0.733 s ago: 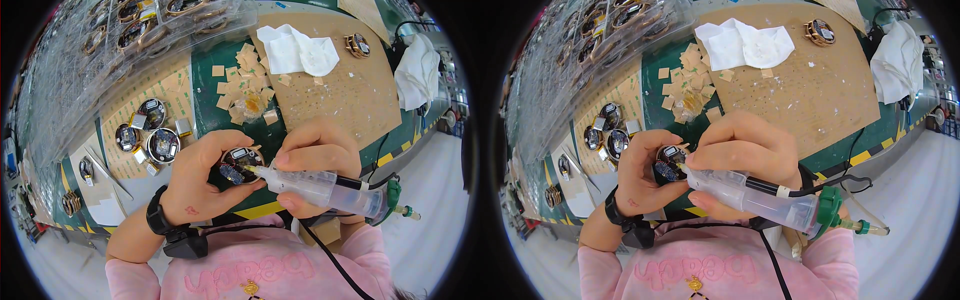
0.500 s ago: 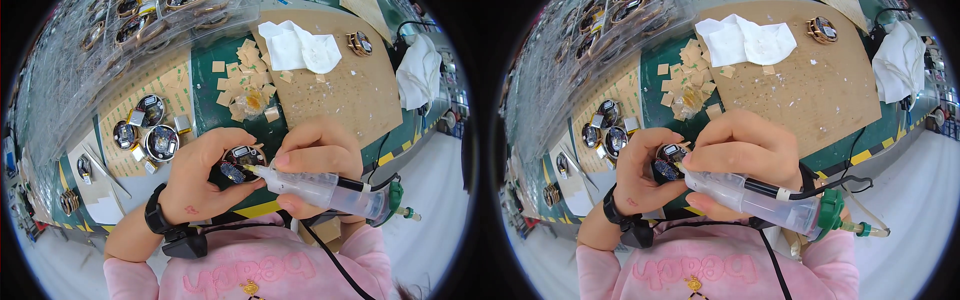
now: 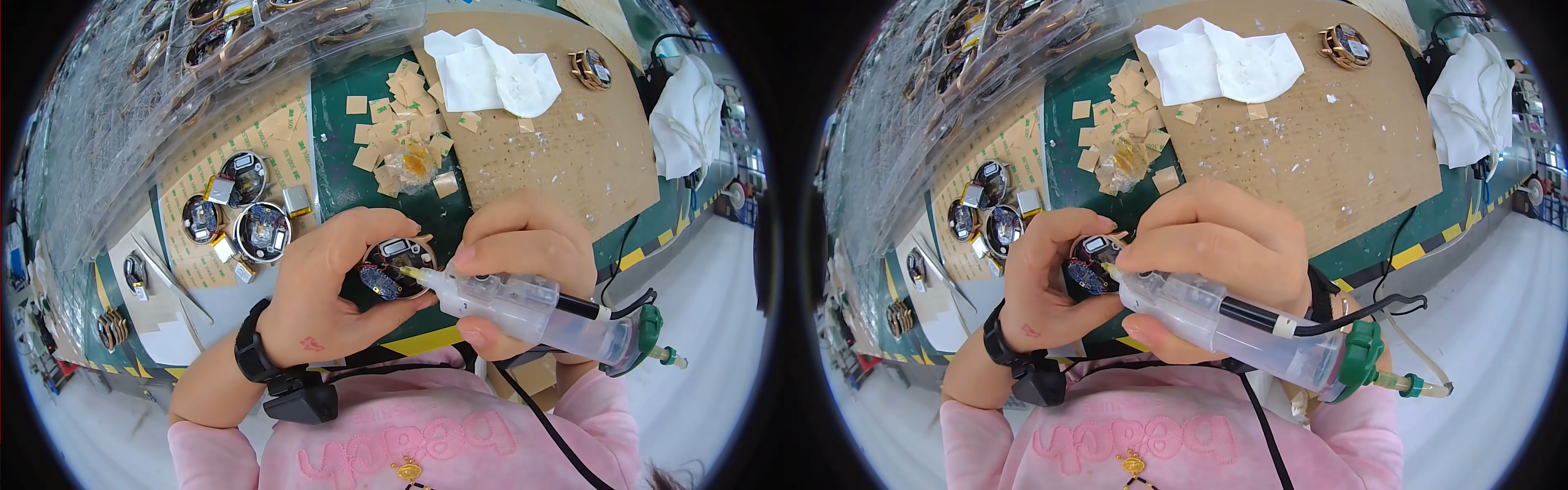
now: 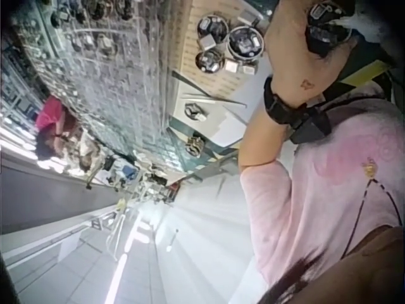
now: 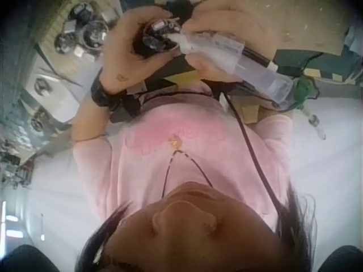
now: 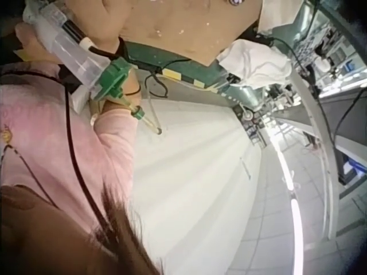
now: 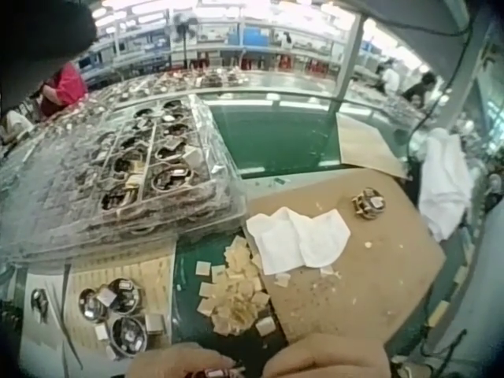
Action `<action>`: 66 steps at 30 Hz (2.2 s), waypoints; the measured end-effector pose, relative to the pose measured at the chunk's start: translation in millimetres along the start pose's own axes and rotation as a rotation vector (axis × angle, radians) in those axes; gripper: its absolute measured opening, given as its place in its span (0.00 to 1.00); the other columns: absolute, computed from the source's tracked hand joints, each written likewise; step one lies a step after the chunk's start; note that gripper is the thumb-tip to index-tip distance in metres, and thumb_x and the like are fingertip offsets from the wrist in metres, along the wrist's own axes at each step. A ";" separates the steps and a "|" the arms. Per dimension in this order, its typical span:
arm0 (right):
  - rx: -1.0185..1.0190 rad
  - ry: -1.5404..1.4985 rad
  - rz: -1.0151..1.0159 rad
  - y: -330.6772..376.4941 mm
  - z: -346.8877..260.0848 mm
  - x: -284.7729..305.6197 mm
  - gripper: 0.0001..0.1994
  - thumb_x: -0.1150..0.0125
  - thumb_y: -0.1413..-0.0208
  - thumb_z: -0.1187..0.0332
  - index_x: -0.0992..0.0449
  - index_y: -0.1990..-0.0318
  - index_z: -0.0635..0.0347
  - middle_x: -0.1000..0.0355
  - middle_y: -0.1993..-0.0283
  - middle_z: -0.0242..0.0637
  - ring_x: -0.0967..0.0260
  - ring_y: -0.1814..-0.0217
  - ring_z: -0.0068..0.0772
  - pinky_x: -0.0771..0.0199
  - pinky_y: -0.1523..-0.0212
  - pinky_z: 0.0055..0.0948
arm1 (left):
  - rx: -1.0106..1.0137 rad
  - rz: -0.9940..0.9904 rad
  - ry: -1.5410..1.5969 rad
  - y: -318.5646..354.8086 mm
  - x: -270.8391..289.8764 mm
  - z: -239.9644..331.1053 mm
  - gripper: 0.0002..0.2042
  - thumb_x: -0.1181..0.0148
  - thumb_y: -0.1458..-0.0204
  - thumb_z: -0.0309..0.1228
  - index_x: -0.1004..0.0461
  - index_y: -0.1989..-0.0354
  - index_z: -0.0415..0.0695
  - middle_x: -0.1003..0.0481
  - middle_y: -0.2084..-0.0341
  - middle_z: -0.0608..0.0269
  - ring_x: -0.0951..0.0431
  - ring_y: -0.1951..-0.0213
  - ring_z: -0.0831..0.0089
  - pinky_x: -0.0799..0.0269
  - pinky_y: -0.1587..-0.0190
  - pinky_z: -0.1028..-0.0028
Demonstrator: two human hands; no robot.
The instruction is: Manual assembly of small electronic components using tweezers and an adhesive dispenser.
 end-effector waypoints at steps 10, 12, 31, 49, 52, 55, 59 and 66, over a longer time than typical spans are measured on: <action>0.026 -0.008 0.005 2.0 1.7 1.9 0.20 0.31 0.56 0.54 0.26 0.62 0.57 0.30 0.68 0.39 0.31 0.72 0.32 0.31 0.72 0.26 | -0.012 -0.004 -0.012 -2.8 0.9 1.8 0.26 0.26 0.66 0.27 0.30 0.56 0.41 0.25 0.63 0.58 0.22 0.64 0.67 0.28 0.63 0.74; 0.041 -0.021 0.037 3.3 -1.3 6.0 0.19 0.31 0.55 0.54 0.26 0.61 0.57 0.30 0.67 0.40 0.31 0.71 0.33 0.31 0.72 0.26 | -0.006 -0.015 -0.020 -2.0 1.6 5.7 0.26 0.26 0.66 0.27 0.30 0.56 0.41 0.25 0.63 0.58 0.23 0.64 0.68 0.28 0.62 0.74; -0.169 -0.376 1.289 185.1 76.4 258.3 0.17 0.50 0.39 0.59 0.32 0.51 0.63 0.34 0.45 0.43 0.33 0.45 0.38 0.30 0.48 0.35 | 0.142 -0.038 -0.019 2.8 -6.7 -1.3 0.28 0.30 0.65 0.17 0.36 0.53 0.38 0.32 0.62 0.61 0.29 0.63 0.76 0.33 0.57 0.78; -0.298 -0.310 1.221 176.4 120.1 267.5 0.11 0.41 0.45 0.65 0.25 0.59 0.61 0.28 0.57 0.29 0.33 0.56 0.22 0.36 0.55 0.23 | 0.226 -0.063 0.005 3.4 -10.4 -2.2 0.27 0.32 0.63 0.17 0.36 0.53 0.40 0.31 0.64 0.66 0.29 0.63 0.80 0.32 0.59 0.81; -0.348 -0.229 1.222 169.8 112.0 265.4 0.11 0.40 0.45 0.64 0.24 0.59 0.61 0.28 0.57 0.28 0.33 0.56 0.22 0.37 0.56 0.22 | 0.217 -0.075 0.023 2.6 -9.4 -3.8 0.26 0.31 0.62 0.18 0.36 0.53 0.40 0.30 0.64 0.66 0.28 0.62 0.80 0.32 0.58 0.80; -0.416 -0.143 1.199 168.3 110.9 263.1 0.11 0.39 0.46 0.63 0.23 0.60 0.60 0.29 0.57 0.28 0.34 0.57 0.21 0.39 0.57 0.20 | 0.218 -0.095 0.054 2.7 -9.3 -4.5 0.26 0.31 0.62 0.18 0.36 0.53 0.40 0.30 0.63 0.66 0.28 0.61 0.80 0.32 0.57 0.80; -0.434 -0.118 1.192 170.8 113.6 266.2 0.12 0.38 0.47 0.63 0.23 0.59 0.59 0.28 0.57 0.28 0.35 0.56 0.20 0.40 0.57 0.18 | 0.203 -0.107 0.009 2.4 -8.5 -4.2 0.25 0.31 0.61 0.19 0.36 0.53 0.40 0.29 0.63 0.66 0.27 0.61 0.80 0.31 0.56 0.80; -0.432 -0.030 1.156 168.7 103.6 271.2 0.13 0.39 0.46 0.62 0.24 0.57 0.60 0.29 0.54 0.29 0.36 0.54 0.21 0.40 0.54 0.20 | 0.188 -0.136 -0.009 4.8 -10.8 -3.2 0.25 0.31 0.61 0.19 0.36 0.53 0.40 0.29 0.64 0.65 0.26 0.61 0.79 0.30 0.56 0.80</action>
Point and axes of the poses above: each hand's wrist, its own y-axis away from the middle knuckle, its own x-axis out of the back of the hand, z = x × y, the point moved 9 cm from there along -y, towards the middle knuckle
